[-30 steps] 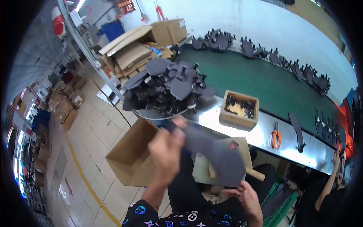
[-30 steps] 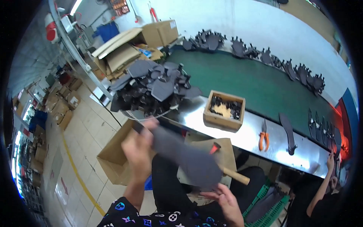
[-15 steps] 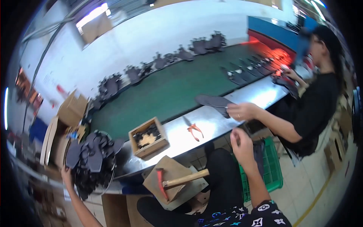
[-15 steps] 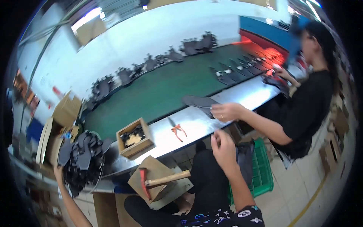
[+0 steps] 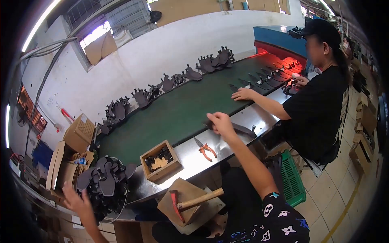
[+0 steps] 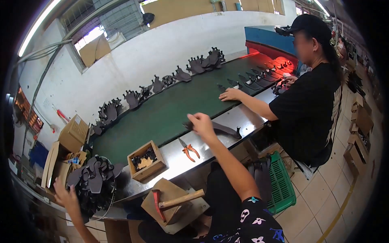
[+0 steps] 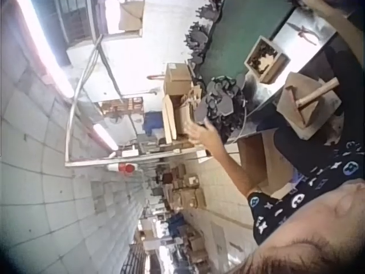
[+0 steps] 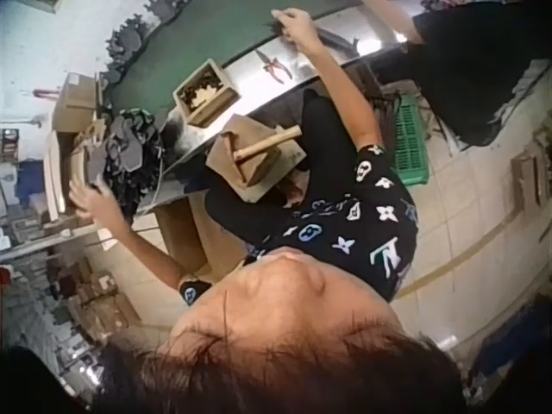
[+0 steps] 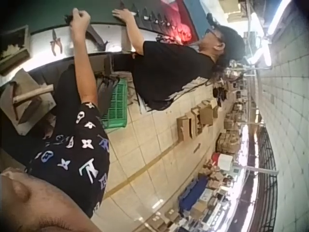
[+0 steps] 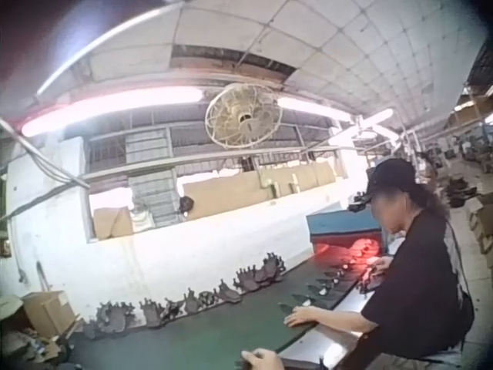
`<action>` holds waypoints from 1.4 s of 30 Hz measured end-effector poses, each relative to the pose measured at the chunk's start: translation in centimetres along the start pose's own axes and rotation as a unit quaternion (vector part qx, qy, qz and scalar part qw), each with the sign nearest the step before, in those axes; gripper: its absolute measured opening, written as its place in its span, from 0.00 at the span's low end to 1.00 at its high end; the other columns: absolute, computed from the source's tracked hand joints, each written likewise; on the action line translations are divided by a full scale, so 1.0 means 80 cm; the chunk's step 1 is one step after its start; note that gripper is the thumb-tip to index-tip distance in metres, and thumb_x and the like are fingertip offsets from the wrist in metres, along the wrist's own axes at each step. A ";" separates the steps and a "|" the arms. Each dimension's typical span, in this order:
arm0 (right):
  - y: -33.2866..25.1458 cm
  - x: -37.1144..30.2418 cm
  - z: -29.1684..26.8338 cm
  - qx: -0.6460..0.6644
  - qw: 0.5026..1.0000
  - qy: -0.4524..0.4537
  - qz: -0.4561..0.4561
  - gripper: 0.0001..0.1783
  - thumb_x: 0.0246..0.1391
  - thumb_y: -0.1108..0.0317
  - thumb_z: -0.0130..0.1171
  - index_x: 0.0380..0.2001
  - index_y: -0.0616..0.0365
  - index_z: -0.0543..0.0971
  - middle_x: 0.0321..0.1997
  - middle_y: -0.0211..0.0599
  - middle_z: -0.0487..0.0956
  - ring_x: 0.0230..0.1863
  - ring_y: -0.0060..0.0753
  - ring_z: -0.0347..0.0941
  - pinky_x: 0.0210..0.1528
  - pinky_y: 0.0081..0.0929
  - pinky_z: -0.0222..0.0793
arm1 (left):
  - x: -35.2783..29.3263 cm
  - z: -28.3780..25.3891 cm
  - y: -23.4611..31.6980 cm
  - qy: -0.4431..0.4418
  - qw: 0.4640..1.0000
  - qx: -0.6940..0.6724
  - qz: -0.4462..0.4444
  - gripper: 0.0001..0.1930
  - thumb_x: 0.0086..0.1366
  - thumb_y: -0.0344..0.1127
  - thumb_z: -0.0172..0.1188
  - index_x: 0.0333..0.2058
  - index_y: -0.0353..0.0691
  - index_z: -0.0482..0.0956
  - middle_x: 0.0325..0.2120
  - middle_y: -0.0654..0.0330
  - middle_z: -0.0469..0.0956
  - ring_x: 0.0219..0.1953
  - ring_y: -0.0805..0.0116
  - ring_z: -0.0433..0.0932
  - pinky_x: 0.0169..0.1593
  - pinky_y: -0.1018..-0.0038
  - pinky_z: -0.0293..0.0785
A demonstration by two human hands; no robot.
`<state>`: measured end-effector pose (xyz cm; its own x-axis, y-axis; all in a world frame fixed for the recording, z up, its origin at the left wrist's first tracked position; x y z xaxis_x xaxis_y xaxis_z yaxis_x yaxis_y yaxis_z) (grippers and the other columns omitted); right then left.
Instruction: Manually assemble and hammer components of a shoe sole at a manufacturing workstation.
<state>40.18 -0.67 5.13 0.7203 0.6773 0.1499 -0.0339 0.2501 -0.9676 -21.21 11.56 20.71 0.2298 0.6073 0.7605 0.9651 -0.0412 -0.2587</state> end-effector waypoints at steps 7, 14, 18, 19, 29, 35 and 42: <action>-0.094 -0.207 0.212 0.283 0.878 -0.367 0.121 0.17 0.66 0.58 0.57 0.49 0.56 0.68 0.28 0.35 0.76 0.21 0.23 0.74 0.24 0.24 0.72 | -0.079 -0.125 0.275 -0.168 0.863 -0.453 0.144 0.54 0.56 0.41 0.72 0.72 0.33 0.44 0.73 0.45 0.45 0.75 0.51 0.45 0.73 0.52 0.39; -0.025 -0.278 0.129 -0.287 0.820 -0.345 -0.355 0.53 0.51 0.37 0.65 0.70 0.55 0.54 0.50 0.51 0.76 0.42 0.46 0.81 0.38 0.35 0.78 | -0.167 -0.161 0.244 0.025 0.728 -0.676 -0.109 0.34 0.72 0.49 0.55 0.65 0.34 0.52 0.53 0.41 0.75 0.41 0.57 0.84 0.45 0.67 0.79; 0.038 -0.317 0.045 -0.508 0.773 -0.346 -0.157 0.41 0.46 0.38 0.69 0.54 0.54 0.71 0.38 0.49 0.81 0.35 0.52 0.81 0.32 0.40 0.77 | -0.194 -0.143 0.255 -0.118 0.650 -0.721 -0.212 0.32 0.73 0.44 0.56 0.66 0.34 0.53 0.44 0.50 0.76 0.44 0.62 0.79 0.47 0.70 0.77; 0.030 -0.326 0.025 -0.525 0.757 -0.368 -0.125 0.35 0.45 0.39 0.70 0.47 0.53 0.76 0.31 0.46 0.82 0.32 0.51 0.81 0.31 0.41 0.76 | -0.205 -0.112 0.267 -0.100 0.707 -0.678 -0.176 0.30 0.74 0.42 0.56 0.66 0.34 0.56 0.43 0.52 0.77 0.45 0.61 0.78 0.51 0.70 0.74; 0.021 -0.416 -0.214 -0.429 0.901 -0.043 -0.050 0.15 0.55 0.65 0.67 0.25 0.60 0.72 0.12 0.36 0.68 0.12 0.35 0.65 0.18 0.33 0.61 | -0.191 -0.014 0.332 -0.130 0.880 -0.458 0.000 0.25 0.66 0.38 0.61 0.60 0.40 0.72 0.56 0.52 0.72 0.60 0.49 0.67 0.62 0.53 0.57; 0.025 -0.407 -0.173 -0.107 0.963 0.112 0.222 0.13 0.61 0.67 0.61 0.28 0.62 0.71 0.13 0.24 0.64 0.10 0.18 0.58 0.14 0.22 0.54 | -0.061 0.124 0.422 -0.195 0.837 -0.492 0.143 0.08 0.64 0.29 0.59 0.40 0.35 0.82 0.35 0.49 0.81 0.40 0.47 0.80 0.45 0.58 0.75; 0.035 -0.371 -0.115 0.087 0.970 0.031 0.224 0.14 0.63 0.67 0.59 0.25 0.60 0.69 0.12 0.23 0.61 0.08 0.14 0.55 0.11 0.18 0.52 | -0.037 0.168 0.455 -0.339 0.784 -0.504 0.129 0.06 0.58 0.27 0.65 0.33 0.32 0.85 0.31 0.43 0.83 0.34 0.46 0.84 0.42 0.61 0.78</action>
<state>25.06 -26.42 -3.87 0.6462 0.7036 -0.2954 -0.4658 0.0571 -0.8830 11.58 18.90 1.02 0.6436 0.7437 0.1807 0.5858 -0.6306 0.5091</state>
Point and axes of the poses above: each hand's wrist, its own x-axis towards the middle knuckle, its own z-axis out of the palm, y = z × x, the point moved 1 cm from there along x, towards the middle knuckle
